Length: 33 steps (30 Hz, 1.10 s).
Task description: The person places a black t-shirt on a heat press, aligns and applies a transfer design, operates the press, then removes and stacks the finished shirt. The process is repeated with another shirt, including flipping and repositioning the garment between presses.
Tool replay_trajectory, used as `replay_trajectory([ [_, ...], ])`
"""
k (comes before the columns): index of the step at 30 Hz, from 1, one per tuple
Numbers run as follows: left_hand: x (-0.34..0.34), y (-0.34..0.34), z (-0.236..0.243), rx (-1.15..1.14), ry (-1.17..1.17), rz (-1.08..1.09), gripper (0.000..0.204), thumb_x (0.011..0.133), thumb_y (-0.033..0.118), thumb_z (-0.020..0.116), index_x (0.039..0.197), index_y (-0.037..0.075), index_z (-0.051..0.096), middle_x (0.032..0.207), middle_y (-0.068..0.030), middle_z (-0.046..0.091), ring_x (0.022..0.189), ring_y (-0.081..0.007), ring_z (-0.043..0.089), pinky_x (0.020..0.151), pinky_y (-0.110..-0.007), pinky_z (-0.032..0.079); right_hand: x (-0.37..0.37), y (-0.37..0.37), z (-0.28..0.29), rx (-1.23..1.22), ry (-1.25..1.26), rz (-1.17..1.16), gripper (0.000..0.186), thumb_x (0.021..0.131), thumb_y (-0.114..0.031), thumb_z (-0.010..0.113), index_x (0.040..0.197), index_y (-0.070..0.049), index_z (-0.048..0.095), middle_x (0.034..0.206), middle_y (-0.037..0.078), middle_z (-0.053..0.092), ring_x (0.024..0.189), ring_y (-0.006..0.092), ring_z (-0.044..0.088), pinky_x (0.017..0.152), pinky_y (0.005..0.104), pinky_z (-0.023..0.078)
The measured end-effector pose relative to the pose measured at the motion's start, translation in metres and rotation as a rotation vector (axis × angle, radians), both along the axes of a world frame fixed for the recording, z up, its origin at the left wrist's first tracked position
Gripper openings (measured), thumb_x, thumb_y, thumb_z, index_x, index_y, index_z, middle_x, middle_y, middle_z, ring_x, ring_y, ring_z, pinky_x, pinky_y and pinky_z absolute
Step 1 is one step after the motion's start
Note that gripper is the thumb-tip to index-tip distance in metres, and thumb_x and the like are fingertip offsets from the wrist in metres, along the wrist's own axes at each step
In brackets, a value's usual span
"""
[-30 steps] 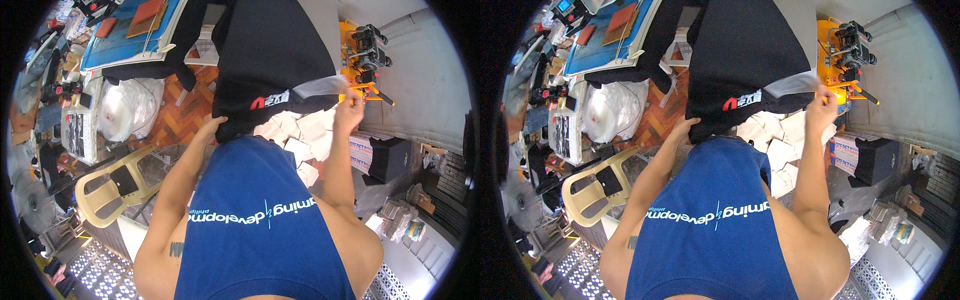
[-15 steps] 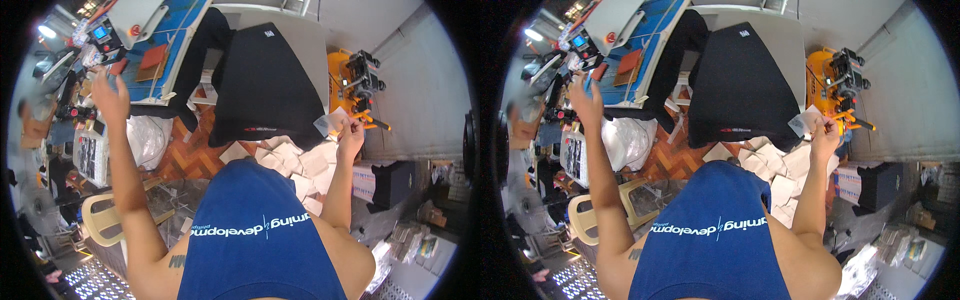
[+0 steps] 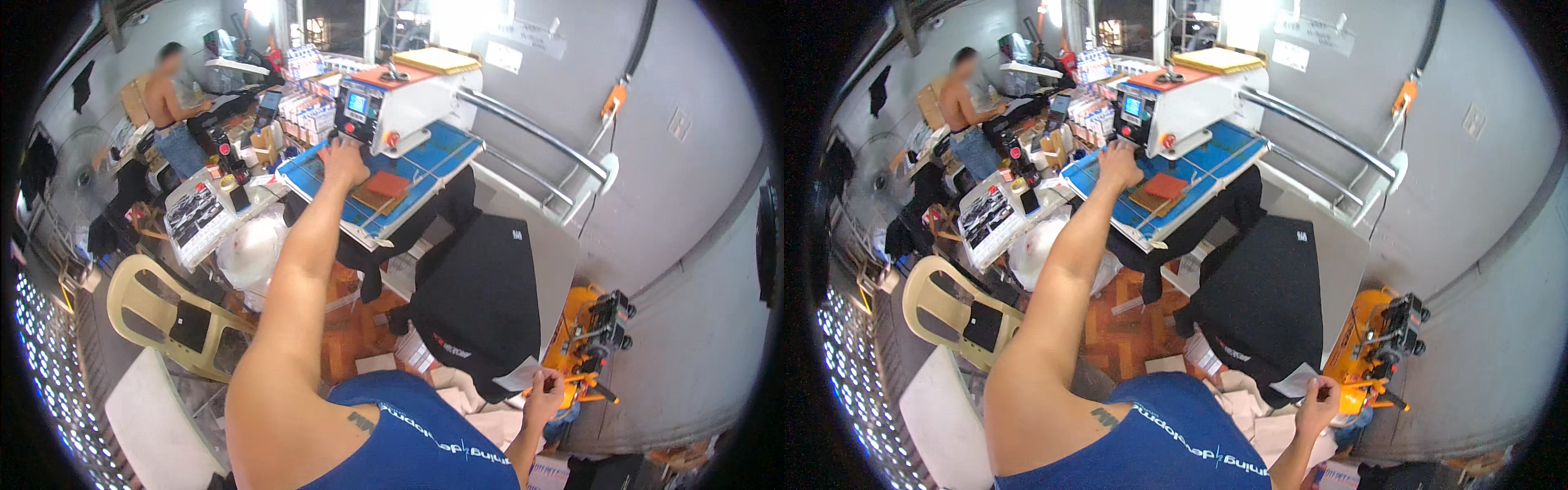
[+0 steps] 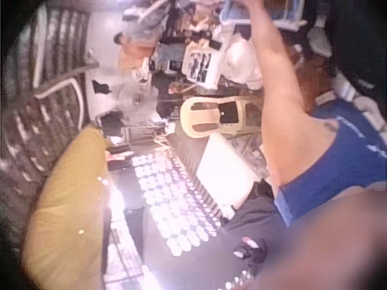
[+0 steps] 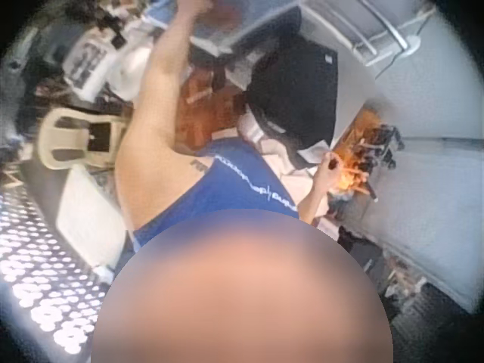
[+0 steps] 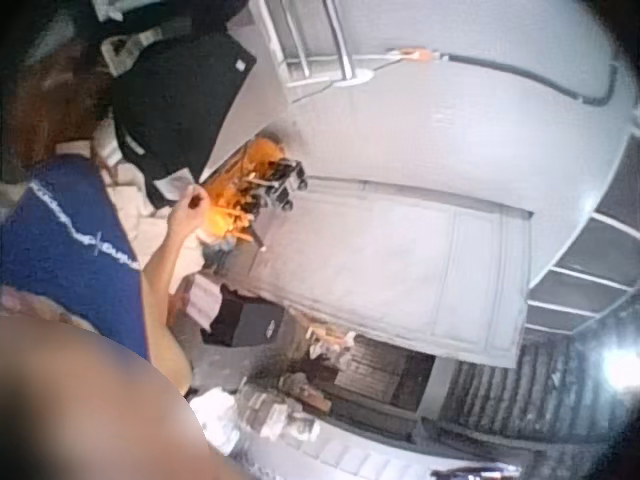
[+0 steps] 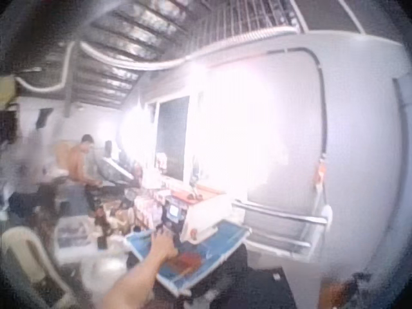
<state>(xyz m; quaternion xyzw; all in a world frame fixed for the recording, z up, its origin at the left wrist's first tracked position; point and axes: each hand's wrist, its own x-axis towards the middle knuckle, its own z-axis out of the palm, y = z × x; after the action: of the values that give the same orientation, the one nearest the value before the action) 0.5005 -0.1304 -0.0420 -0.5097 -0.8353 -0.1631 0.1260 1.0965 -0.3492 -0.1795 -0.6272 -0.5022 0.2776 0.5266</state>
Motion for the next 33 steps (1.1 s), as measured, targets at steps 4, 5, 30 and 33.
replay_trajectory([
  [4,-0.003,0.005,-0.001,0.013,0.038,-0.057,0.064,0.075,0.022,0.065,0.137,0.007,0.058,0.146,-0.0155,0.054,0.143,-0.0312,0.042,0.122,-0.061,0.020,-0.038,0.004,0.012,0.167,0.019,0.202,0.008,0.093,-0.006,0.070,0.096,-0.006,0.062,0.074,-0.004,0.056,0.058,0.0028,0.048,0.051,0.0191,0.037],
  [5,-0.001,0.005,0.000,-0.011,0.002,-0.052,0.065,0.074,0.023,0.065,0.136,0.003,0.058,0.146,-0.0169,0.053,0.144,-0.0321,0.041,0.121,-0.061,0.020,-0.052,0.004,0.017,0.140,0.072,0.231,0.009,0.093,-0.006,0.070,0.095,-0.006,0.061,0.074,-0.004,0.057,0.057,0.0031,0.049,0.051,0.0190,0.038],
  [30,-0.202,-0.197,-0.085,0.369,-0.396,-1.164,0.024,0.074,0.019,0.081,0.093,0.008,0.072,0.112,-0.0068,0.068,0.095,-0.0258,0.067,0.084,-0.039,0.051,-0.646,0.071,0.057,-0.407,0.637,0.663,0.043,0.108,-0.038,0.047,0.135,-0.005,0.046,0.117,0.014,0.056,0.102,0.0228,0.061,0.089,0.0384,0.052],
  [33,-0.225,-0.192,-0.103,0.340,-0.443,-1.108,0.018,0.075,0.013,0.076,0.091,0.008,0.071,0.101,-0.0056,0.071,0.095,-0.0243,0.068,0.089,-0.040,0.048,-0.666,0.067,0.043,-0.501,0.614,0.680,0.042,0.108,-0.034,0.048,0.138,-0.004,0.044,0.122,0.013,0.056,0.107,0.0210,0.059,0.091,0.0346,0.051],
])
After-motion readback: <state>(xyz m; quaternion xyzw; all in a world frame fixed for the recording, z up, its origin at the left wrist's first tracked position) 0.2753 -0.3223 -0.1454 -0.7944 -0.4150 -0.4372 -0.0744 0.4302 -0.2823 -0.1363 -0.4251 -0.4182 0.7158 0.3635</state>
